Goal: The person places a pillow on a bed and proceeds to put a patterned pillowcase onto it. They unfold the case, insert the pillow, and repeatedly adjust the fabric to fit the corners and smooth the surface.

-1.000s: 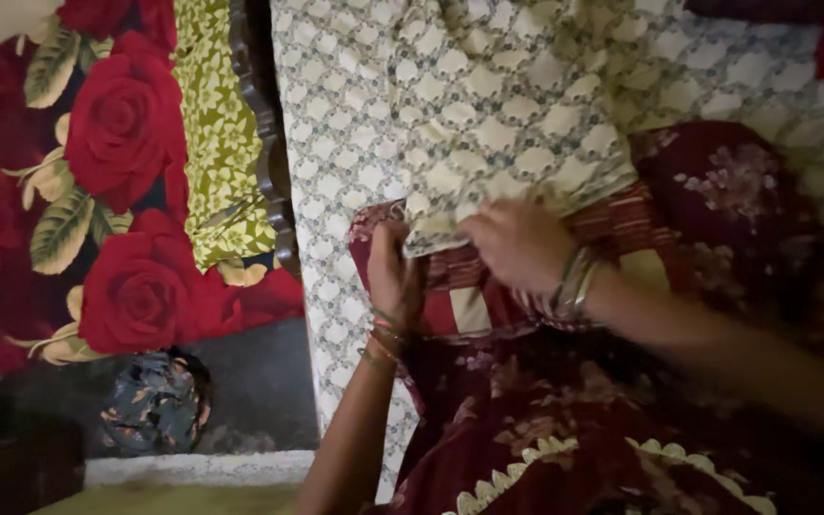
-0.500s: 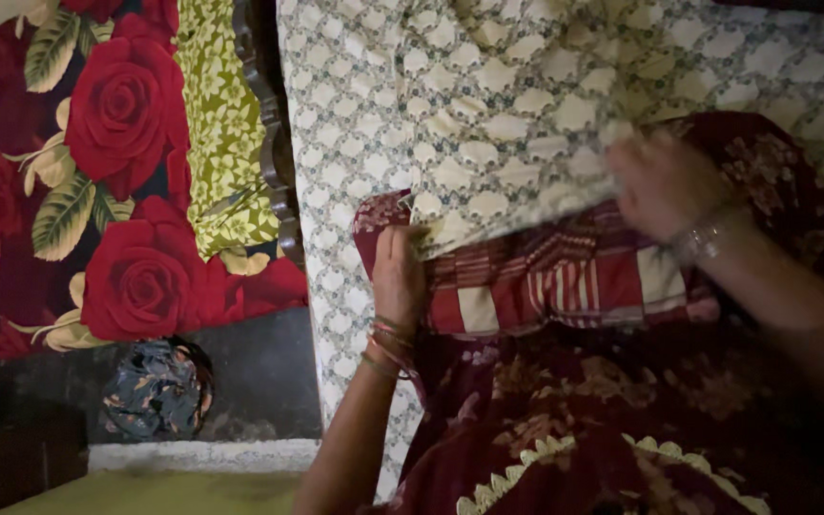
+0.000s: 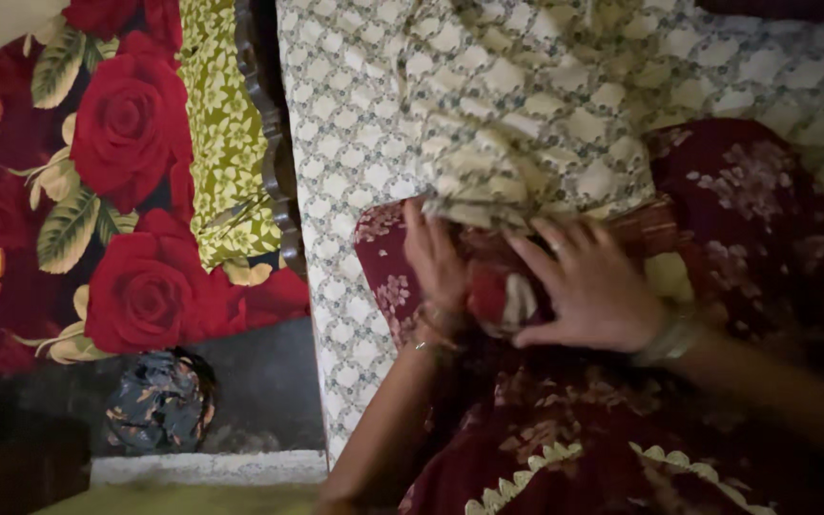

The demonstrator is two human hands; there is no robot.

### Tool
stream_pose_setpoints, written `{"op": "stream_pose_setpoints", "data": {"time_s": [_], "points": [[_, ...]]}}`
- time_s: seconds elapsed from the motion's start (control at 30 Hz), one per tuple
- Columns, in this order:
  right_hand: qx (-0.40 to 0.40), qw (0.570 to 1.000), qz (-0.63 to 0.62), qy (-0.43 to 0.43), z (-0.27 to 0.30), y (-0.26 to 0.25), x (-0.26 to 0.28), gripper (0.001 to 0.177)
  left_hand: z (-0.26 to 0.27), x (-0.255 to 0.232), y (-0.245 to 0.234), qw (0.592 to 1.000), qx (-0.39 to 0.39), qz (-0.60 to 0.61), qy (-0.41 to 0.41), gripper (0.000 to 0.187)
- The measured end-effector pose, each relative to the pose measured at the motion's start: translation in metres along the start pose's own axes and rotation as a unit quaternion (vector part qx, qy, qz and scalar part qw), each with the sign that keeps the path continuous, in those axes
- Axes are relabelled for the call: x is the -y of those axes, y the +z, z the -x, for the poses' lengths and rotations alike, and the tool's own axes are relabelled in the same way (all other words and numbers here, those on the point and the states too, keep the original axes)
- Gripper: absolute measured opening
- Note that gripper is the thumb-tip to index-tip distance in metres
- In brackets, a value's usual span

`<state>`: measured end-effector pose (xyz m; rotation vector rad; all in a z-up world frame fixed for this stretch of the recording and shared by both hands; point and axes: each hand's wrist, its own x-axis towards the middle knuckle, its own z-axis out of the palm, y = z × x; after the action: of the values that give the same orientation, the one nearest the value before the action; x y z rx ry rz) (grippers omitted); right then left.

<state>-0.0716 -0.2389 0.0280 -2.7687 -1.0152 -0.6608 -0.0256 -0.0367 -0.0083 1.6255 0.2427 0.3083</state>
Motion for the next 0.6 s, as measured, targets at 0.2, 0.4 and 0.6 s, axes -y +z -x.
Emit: {"op": "stream_pose_setpoints", "data": {"time_s": [0.2, 0.4, 0.6], "points": [[0.011, 0.970, -0.172, 0.174, -0.016, 0.002, -0.003, 0.087, 0.005, -0.030, 0.019, 0.991, -0.001, -0.036, 0.125, 0.020], [-0.123, 0.956, -0.194, 0.185, -0.018, 0.022, -0.036, 0.069, 0.028, -0.051, -0.021, 0.945, 0.132, -0.200, 0.224, 0.010], [0.023, 0.975, -0.161, 0.148, -0.035, 0.039, -0.004, 0.070, 0.031, -0.038, -0.043, 0.935, 0.125, -0.282, 0.175, 0.034]]}}
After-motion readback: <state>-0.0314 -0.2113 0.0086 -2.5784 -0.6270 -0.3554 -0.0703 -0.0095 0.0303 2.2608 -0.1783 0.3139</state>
